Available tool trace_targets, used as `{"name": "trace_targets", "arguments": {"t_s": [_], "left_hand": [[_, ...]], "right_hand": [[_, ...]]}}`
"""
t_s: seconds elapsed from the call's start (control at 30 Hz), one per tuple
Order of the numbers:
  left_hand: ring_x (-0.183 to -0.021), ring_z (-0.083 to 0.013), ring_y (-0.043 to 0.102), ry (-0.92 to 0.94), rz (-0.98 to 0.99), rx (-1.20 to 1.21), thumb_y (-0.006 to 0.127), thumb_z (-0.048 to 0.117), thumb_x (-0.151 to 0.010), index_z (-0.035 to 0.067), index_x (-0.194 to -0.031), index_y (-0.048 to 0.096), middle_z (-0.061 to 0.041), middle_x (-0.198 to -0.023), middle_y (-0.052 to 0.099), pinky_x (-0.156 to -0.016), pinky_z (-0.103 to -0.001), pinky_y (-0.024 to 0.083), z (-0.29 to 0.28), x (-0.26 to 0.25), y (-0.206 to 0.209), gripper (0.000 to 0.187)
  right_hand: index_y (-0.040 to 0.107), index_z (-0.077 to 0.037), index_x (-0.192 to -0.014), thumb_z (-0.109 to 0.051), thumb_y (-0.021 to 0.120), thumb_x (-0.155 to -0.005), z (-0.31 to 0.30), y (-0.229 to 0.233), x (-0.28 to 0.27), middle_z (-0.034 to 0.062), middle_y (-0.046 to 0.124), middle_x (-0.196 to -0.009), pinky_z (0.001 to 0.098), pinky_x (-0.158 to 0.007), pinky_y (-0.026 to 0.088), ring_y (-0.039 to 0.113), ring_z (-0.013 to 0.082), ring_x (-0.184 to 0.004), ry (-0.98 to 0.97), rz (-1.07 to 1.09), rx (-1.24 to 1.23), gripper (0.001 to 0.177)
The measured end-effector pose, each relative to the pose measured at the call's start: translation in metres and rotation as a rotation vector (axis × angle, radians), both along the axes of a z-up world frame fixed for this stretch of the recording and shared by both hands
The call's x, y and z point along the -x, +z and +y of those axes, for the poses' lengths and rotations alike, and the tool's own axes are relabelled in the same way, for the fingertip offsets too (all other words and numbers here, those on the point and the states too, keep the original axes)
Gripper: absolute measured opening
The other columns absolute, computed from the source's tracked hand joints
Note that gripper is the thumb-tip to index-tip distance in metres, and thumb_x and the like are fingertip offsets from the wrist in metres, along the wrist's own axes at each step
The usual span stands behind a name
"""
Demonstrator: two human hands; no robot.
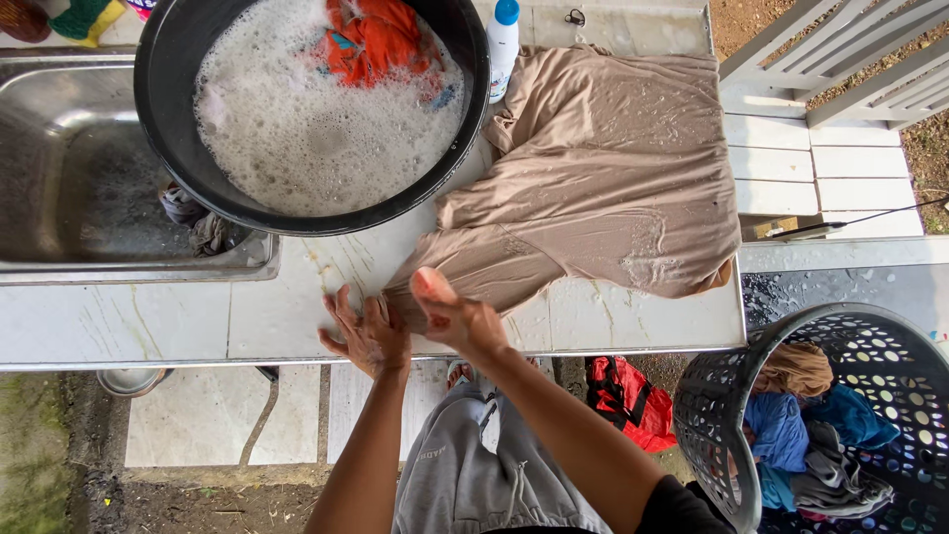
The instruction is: The person washes clothes by rubbing them in a basin of soapy water and scrubbing garments laid on a counter using a hand brush and detergent.
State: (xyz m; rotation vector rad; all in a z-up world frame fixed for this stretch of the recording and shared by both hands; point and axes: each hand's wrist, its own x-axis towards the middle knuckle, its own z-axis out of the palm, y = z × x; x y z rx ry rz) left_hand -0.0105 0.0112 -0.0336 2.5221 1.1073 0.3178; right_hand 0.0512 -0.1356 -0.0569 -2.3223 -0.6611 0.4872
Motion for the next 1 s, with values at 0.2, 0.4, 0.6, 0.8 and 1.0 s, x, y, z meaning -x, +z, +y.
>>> {"name": "trace_targets", "arguments": {"t_s": [0.2,0.4,0.6,0.8,1.0], "left_hand": [[-0.158,-0.0312,0.016,-0.017,0.018,-0.105,0.064,0.029,-0.098,0.016,-0.084,0.063,-0.003,-0.156,0.034,-0.115,-0.07,0.013,0.001,0.0,-0.019,0.02],[-0.158,-0.0322,0.016,-0.015,0.004,-0.176,0.064,0.028,-0.097,0.014,-0.092,0.064,-0.006,-0.156,0.034,-0.115,-0.069,0.014,0.0,-0.003,-0.018,0.014],[-0.154,-0.0304,0.012,-0.038,0.035,-0.003,0.07,0.032,-0.087,0.015,-0.089,0.063,-0.005,-0.15,0.03,-0.115,-0.07,0.01,0.006,-0.004,-0.006,0.019],[-0.158,-0.0268,0.016,-0.034,0.09,-0.115,0.063,0.03,-0.098,0.015,-0.091,0.064,-0.005,-0.154,0.03,-0.119,-0.067,0.013,0.01,-0.005,-0.018,0.016],[-0.156,-0.0311,0.019,-0.006,-0.002,-0.155,0.063,0.026,-0.101,0.012,-0.095,0.064,-0.006,-0.152,0.032,-0.119,-0.066,0.013,-0.002,-0.014,-0.024,0.015]], "right_hand": [[0.071,-0.03,-0.132,-0.046,0.073,-0.094,-0.251,0.011,-0.122,0.0104,0.081,-0.095,0.0241,-0.045,0.046,0.054,0.0133,-0.053,-0.757,-0.052,0.331,0.041],[0.062,-0.028,-0.139,-0.04,0.075,-0.088,-0.189,0.02,-0.111,0.0125,0.077,-0.08,0.0302,-0.044,0.05,0.053,0.0108,-0.048,-0.769,0.092,0.158,0.054],[0.075,-0.026,-0.122,-0.02,0.076,-0.088,-0.004,0.006,-0.016,0.0121,0.07,-0.125,0.0171,-0.049,0.057,0.07,0.011,-0.072,-0.097,-0.038,0.01,0.034],[0.075,-0.022,-0.124,-0.035,0.081,-0.09,-0.28,-0.005,-0.114,0.0112,0.075,-0.101,0.0169,-0.046,0.049,0.062,0.0066,-0.062,-0.613,-0.041,0.141,0.037],[0.074,-0.027,-0.127,-0.035,0.08,-0.09,-0.252,-0.004,-0.139,0.0097,0.078,-0.086,0.0231,-0.036,0.043,0.05,0.0025,-0.045,-0.747,-0.133,0.205,0.038]]}}
